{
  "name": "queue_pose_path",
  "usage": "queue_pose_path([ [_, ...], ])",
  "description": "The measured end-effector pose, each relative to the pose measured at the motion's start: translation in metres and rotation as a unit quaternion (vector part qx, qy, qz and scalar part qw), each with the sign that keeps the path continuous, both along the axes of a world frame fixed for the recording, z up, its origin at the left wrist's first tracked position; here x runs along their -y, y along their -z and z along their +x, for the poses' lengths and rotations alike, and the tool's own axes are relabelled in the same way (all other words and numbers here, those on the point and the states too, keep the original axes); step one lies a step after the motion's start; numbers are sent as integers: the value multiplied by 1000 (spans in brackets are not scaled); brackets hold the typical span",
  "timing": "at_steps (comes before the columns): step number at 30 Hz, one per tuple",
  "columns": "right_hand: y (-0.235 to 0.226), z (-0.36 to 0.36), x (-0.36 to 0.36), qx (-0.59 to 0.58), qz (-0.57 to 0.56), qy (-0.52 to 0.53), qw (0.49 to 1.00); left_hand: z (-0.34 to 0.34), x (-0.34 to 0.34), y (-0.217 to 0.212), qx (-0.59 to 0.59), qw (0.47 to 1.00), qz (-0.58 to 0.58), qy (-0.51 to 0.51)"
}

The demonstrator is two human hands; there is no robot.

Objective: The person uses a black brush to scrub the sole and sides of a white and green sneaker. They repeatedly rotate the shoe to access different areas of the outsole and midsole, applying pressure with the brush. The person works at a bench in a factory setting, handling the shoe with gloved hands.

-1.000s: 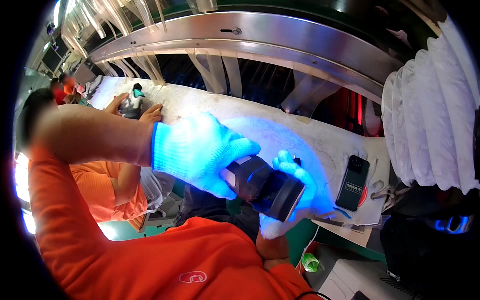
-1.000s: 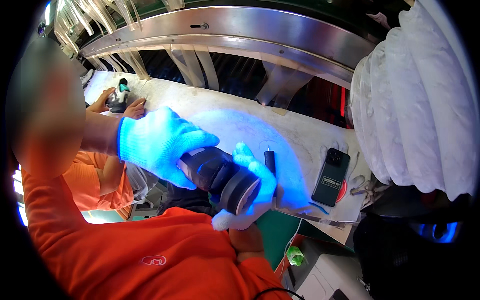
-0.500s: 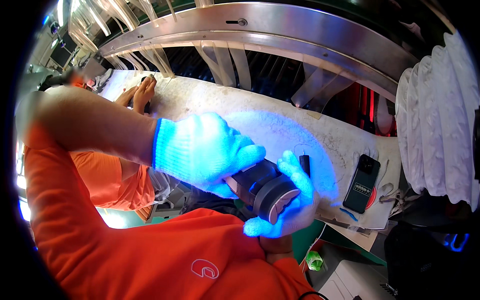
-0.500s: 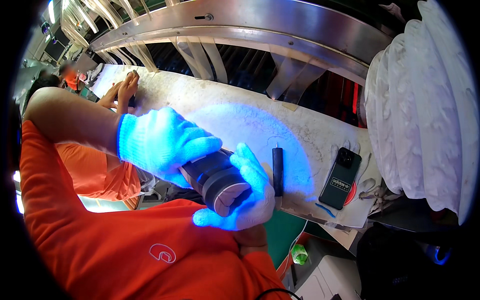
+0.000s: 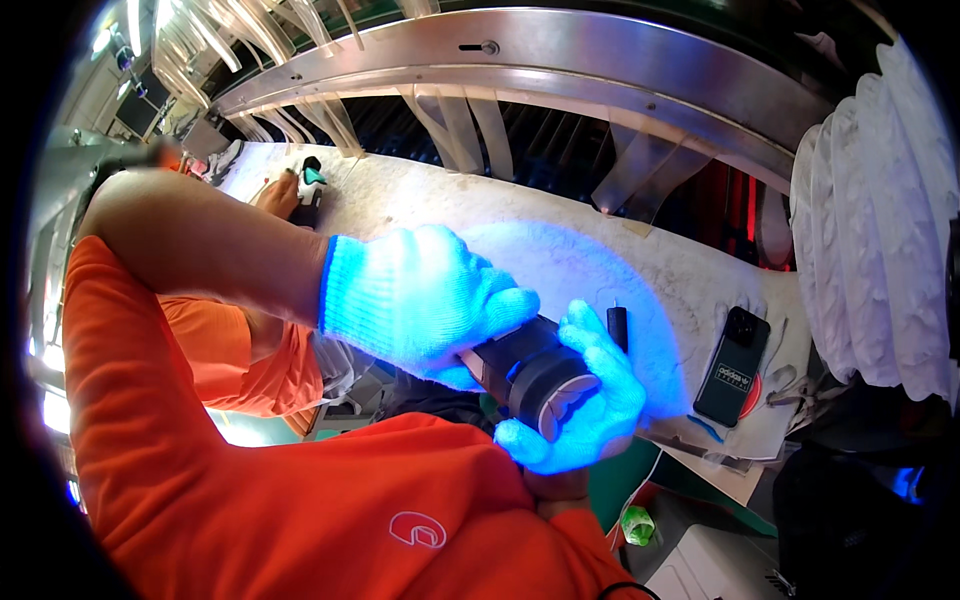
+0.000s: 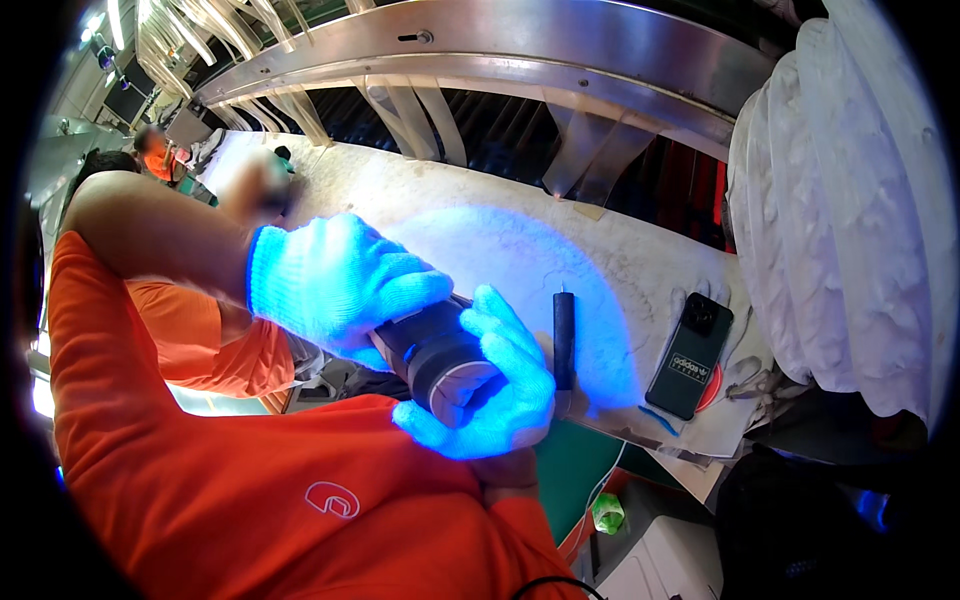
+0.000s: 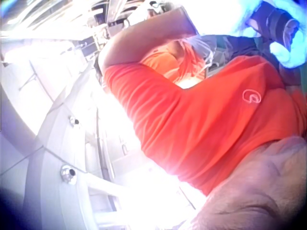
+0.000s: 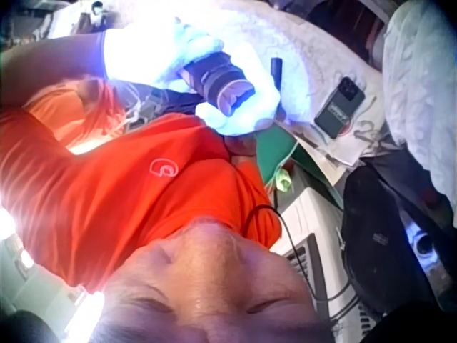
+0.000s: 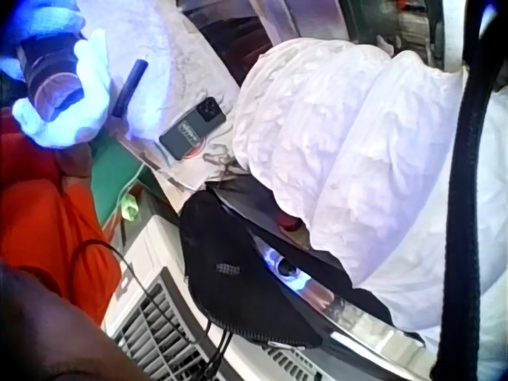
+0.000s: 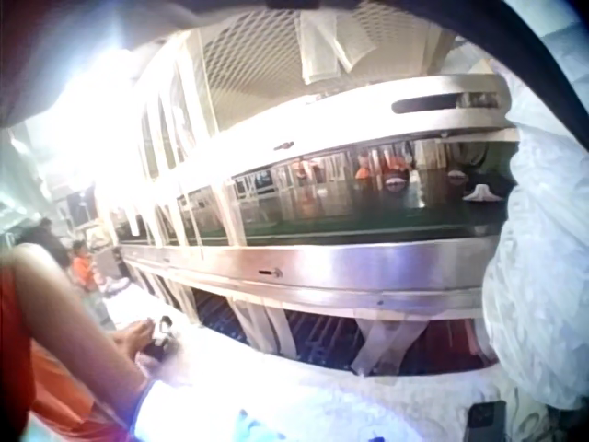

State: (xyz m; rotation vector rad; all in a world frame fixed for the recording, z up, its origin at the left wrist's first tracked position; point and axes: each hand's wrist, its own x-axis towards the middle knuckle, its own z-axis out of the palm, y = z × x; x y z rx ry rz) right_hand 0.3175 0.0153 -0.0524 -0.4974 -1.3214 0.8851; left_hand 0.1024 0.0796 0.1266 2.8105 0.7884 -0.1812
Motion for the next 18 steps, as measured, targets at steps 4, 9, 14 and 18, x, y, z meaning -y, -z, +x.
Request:
queue_pose_path([
  [4, -2, -2, 2, 4, 18, 14, 1000, 1, 0, 1, 1, 1000, 8, 12],
  [9, -1, -5, 6, 9, 50, 35, 998, -2, 3, 4, 2, 1000, -1, 11],
  [14, 1, -12, 6, -23, 79, 57, 995, 6, 5, 3, -19, 1000, -5, 17],
  [18, 10, 3, 6, 20, 68, 49, 996, 23, 8, 4, 8, 1000, -21, 14],
])
